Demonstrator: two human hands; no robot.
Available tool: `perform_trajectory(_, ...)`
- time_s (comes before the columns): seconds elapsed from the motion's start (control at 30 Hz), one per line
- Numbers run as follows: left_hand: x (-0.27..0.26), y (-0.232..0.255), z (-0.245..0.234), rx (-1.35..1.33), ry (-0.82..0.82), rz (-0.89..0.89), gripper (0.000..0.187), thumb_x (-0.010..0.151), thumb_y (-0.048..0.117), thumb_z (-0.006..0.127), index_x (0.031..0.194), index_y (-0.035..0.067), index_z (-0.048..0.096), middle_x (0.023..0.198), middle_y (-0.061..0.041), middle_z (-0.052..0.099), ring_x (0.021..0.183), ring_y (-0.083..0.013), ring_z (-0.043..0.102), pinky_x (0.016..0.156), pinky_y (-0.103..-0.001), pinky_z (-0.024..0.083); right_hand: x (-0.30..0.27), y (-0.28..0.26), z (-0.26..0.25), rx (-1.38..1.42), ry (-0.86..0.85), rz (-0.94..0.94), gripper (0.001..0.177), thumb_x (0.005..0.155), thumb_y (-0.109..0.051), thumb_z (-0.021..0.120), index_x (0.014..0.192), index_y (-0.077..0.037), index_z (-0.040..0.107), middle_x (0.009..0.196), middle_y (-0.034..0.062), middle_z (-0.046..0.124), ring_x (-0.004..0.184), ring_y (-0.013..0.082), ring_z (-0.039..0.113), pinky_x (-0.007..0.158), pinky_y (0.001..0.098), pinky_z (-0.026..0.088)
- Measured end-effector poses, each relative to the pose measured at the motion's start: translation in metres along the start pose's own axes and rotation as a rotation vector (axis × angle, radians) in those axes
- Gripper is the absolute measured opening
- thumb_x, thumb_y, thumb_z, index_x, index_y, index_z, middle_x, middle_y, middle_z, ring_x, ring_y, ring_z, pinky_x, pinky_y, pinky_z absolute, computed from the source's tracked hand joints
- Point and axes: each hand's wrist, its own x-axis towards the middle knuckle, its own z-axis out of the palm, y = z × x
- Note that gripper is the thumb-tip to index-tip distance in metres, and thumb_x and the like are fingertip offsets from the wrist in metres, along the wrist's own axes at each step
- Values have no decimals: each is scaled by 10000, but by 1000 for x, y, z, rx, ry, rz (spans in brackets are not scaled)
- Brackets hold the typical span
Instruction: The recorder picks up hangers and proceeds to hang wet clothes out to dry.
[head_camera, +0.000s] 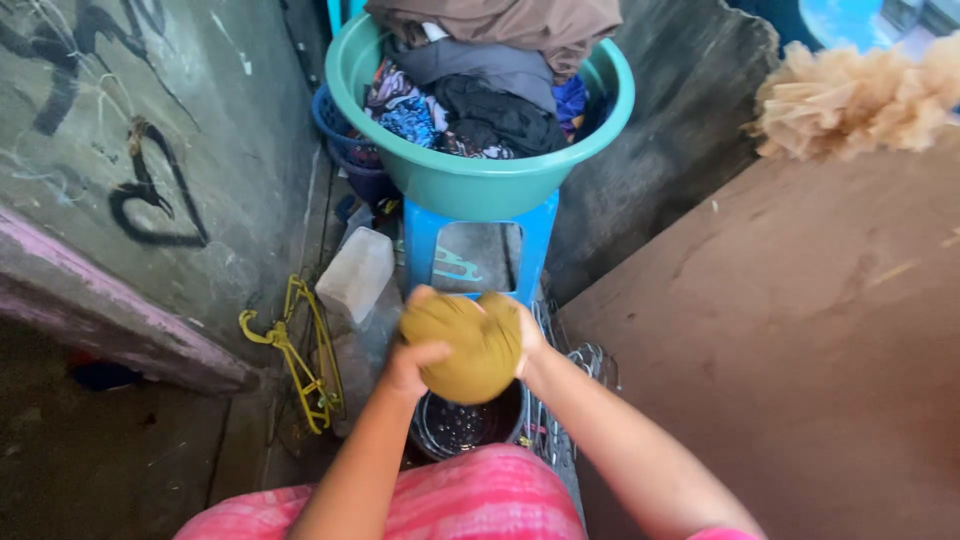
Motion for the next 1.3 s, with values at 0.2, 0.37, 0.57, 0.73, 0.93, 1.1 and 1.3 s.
perform_trajectory(0.2,20,30,24,-613,584,1,470,846,120,657,1296,-10,624,1246,-162,689,1150,-326,665,1010,-465,523,-102,18,86,-18,356,-372,618,956,-564,493,1312,-66,572,1259,145,674,1119,294,668,957,464,516)
perform_trajectory(0.37,29,66,104,-527,858,107,390,884,95,654,1272,64,639,1224,-104,688,1119,-280,678,946,-446,561,-187,70,134,-100,425,-481,927,862,-724,457,1554,-133,279,1398,220,571,1190,376,605,902,496,486)
perform_trajectory(0.57,-3,97,246,-239,456,247,560,869,63,662,1377,78,426,1321,-107,597,1240,-278,593,1059,-438,481,-241,80,155,-541,572,-1396,777,907,-356,658,1488,-168,176,1496,120,338,1370,263,397,1125,426,350)
perform_trajectory(0.73,0,88,293,256,-34,365,592,947,110,623,1455,13,335,1451,-165,429,1343,-318,460,1135,-421,348,-347,38,154,-810,871,-1995,700,920,-299,643,1463,-75,262,1443,130,376,1368,251,412,1199,418,330)
perform_trajectory(0.93,26,147,375,516,-444,46,598,925,339,651,1411,60,442,1371,-118,576,1262,-274,598,1057,-398,449,-486,0,199,-1203,1281,-2472,560,1039,-268,570,1466,-38,289,1376,93,388,1283,191,430,1181,367,342)
perform_trajectory(1.1,52,186,434,805,-440,420,563,913,348,685,1388,98,517,1402,-135,544,1319,-346,540,1054,-450,411,-629,-75,253,-1439,1558,-2559,574,1180,-38,491,1546,0,50,1588,203,289,1512,291,362,1317,457,271)
perform_trajectory(1.3,55,195,453,910,-426,609,530,884,327,704,1353,148,533,1385,-127,535,1308,-339,509,1053,-509,382,-752,-164,274,-1313,2253,-1484,682,1117,-559,548,1529,-46,366,1464,337,497,1327,457,546,1114,533,421)
